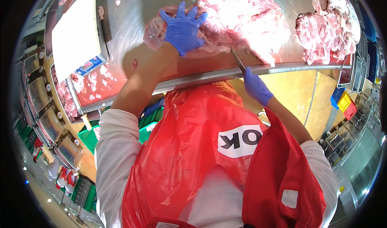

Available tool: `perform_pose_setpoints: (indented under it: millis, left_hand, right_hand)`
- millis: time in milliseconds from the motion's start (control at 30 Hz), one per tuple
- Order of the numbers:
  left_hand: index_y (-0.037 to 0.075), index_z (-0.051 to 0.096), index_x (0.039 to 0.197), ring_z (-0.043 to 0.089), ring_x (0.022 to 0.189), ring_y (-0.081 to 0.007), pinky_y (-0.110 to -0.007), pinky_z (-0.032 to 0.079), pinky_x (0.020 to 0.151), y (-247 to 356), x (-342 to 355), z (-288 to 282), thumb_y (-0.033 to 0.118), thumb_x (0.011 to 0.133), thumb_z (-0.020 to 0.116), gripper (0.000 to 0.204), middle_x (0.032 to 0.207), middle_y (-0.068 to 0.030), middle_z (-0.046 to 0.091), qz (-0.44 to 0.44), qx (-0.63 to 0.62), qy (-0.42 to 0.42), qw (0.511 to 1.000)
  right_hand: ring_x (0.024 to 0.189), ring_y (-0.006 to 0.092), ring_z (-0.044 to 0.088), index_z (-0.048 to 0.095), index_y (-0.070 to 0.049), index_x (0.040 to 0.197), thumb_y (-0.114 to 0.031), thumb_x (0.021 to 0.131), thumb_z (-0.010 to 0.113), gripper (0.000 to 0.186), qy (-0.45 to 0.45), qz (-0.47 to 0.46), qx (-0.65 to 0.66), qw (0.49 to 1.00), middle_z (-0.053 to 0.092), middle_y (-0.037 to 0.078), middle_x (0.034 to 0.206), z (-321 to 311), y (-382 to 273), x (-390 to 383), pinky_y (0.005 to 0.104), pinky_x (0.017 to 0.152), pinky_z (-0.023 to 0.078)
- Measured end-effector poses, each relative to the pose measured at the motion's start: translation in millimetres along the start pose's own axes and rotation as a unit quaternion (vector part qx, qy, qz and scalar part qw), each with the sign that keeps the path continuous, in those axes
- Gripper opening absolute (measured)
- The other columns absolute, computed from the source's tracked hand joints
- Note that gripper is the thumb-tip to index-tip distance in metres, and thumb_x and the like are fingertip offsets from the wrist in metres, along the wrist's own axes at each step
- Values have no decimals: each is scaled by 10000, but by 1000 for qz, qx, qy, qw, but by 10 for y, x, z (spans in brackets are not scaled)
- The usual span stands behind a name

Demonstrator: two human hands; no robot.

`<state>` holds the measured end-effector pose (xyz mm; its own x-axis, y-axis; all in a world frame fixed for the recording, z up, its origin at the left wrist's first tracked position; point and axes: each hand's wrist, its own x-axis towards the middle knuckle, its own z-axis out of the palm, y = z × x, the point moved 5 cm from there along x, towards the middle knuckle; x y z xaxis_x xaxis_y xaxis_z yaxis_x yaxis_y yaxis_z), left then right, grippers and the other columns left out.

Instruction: The person cuts large pieces of raw meat on a stainless steel table using a knife, trims fat, and places portions onto a digital scale. Cut pieces are moved into metal trays and green crates. The person wears blue gloves and a red apron throughout the task.

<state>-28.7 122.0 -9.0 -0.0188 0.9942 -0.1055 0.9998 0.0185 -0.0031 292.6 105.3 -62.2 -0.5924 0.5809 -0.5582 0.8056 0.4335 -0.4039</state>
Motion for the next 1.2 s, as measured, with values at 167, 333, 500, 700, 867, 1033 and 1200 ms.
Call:
perform_pose_setpoints:
  millis: [167, 333, 500, 700, 867, 1033, 1200]
  left_hand:
    - [303, 454, 1466, 300, 1440, -374, -837, 174, 973, -365, -109, -173, 565, 702, 704, 845, 1503, -45, 434, 3, 11, -109, 994]
    - [244, 443, 1465, 311, 1416, -409, -820, 180, 1006, 28, -218, 16, 456, 678, 770, 878, 1485, -182, 384, 27, 20, -94, 995]
    - [203, 440, 1429, 344, 1376, -401, -764, 195, 1057, 179, -395, 291, 425, 668, 790, 867, 1412, -231, 397, -19, 78, -43, 996]
    - [209, 495, 1302, 442, 1247, -346, -740, 264, 1011, 169, -405, 298, 292, 803, 685, 540, 1257, -153, 471, -25, 29, 17, 999]
    - [253, 525, 1257, 468, 1202, -290, -719, 239, 1039, -29, -502, 261, 320, 804, 692, 487, 1195, -97, 487, 11, 3, 37, 999]
    - [267, 565, 1217, 466, 1249, -272, -712, 160, 1096, -341, -821, 234, 332, 819, 675, 418, 1189, -72, 497, 27, -21, 27, 999]
    - [279, 606, 1188, 452, 1305, -256, -705, 137, 1114, -540, -1017, 313, 241, 874, 600, 316, 1223, -61, 507, 107, -15, 74, 991]
  right_hand:
    - [750, 498, 629, 415, 11, 1093, -101, 940, 475, 199, -95, 50, -25, 994, 617, 295, 761, -285, 23, -595, 569, 617, 471]
    - [787, 489, 636, 448, -5, 1115, -112, 939, 466, 207, 82, -71, 19, 994, 641, 268, 814, -790, -815, 710, 577, 688, 487]
    - [874, 454, 666, 528, 15, 1071, -81, 921, 470, 187, 160, -152, -59, 974, 672, 264, 897, -1003, -1661, 2014, 536, 751, 528]
    - [869, 438, 682, 507, 36, 1071, -107, 936, 471, 200, 69, -148, -89, 982, 673, 285, 911, -609, -1516, 1785, 513, 760, 546]
    - [895, 461, 662, 435, -8, 1091, -132, 972, 407, 174, -2, 3, -60, 998, 664, 290, 911, -212, -879, 957, 574, 751, 515]
    - [758, 463, 656, 395, -19, 1082, -152, 977, 441, 175, 42, -61, -54, 996, 662, 256, 836, 72, -411, 334, 573, 619, 504]
    - [735, 457, 655, 423, 8, 1058, -133, 961, 488, 183, 83, -95, 51, 991, 646, 292, 867, -305, -1333, 982, 559, 588, 504]
